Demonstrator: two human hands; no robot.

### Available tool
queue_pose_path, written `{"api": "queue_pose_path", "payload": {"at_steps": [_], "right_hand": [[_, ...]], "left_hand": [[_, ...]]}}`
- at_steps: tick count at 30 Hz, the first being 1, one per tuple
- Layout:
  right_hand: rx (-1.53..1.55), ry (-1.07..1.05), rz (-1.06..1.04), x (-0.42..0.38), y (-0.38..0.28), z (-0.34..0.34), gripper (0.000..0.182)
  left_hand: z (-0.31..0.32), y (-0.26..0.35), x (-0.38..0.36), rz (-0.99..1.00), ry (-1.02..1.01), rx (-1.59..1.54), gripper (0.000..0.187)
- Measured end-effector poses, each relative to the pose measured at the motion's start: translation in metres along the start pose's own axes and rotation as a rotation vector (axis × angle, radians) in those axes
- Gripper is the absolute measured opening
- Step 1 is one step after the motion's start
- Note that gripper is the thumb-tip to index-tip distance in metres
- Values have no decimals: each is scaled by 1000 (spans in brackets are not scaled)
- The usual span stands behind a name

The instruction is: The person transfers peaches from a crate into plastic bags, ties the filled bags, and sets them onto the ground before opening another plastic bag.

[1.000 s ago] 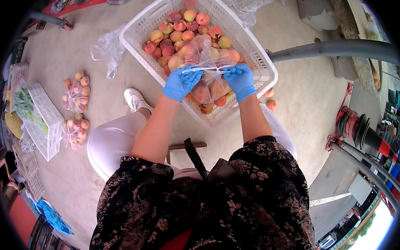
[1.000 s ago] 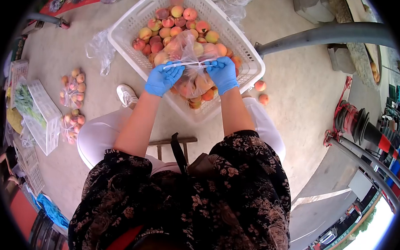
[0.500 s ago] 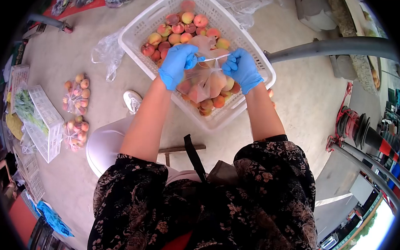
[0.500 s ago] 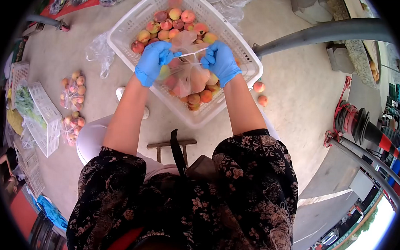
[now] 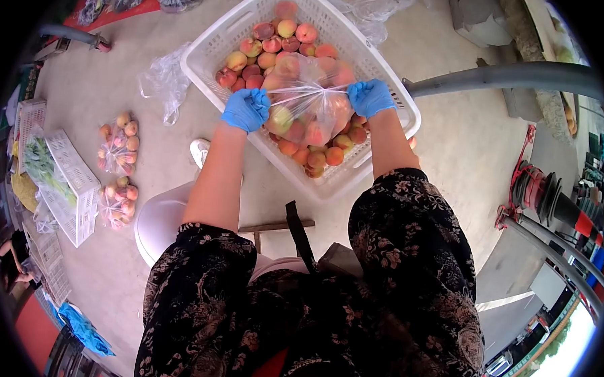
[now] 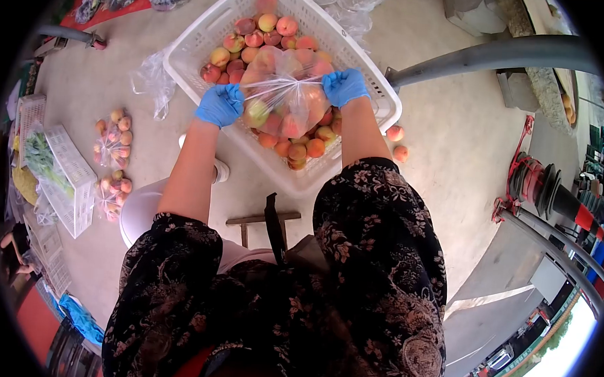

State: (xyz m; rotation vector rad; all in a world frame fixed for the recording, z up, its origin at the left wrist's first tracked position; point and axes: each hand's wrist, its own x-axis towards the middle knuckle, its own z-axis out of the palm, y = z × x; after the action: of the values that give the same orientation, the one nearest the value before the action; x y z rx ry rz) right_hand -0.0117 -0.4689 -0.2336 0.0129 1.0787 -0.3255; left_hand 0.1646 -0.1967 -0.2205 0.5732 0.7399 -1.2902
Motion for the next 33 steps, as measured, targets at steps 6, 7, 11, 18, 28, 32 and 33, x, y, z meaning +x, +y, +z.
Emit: {"api": "queue_pose_path", "payload": {"at_steps": [6,7,11,18,28,32,33], "right_hand": [[-377,-279,-108,-45,1,44,21],[-483,-376,-84,-57,5,50,23],[-809,-653,60,-80,23,60,35],[-1521,-589,-59,-110,69,107,16],[-1443,-421,-96,-116,73,92,21],[-1604,-468,-198,-114,74,92,25],[-1634,-469,-234,-114,73,93,25]], "left_hand": [[12,-29,3,252,17,-211,26],[8,-31,5,269,-42,-200,29],[-5,-38,2,203,-436,81,45],[51,-47,-32,240,-295,1011,49],[71,-40,-26,281,-259,1326,30],[82,-42,-24,274,-250,1476,28],[83,-40,-22,273,-222,1510,27]]}}
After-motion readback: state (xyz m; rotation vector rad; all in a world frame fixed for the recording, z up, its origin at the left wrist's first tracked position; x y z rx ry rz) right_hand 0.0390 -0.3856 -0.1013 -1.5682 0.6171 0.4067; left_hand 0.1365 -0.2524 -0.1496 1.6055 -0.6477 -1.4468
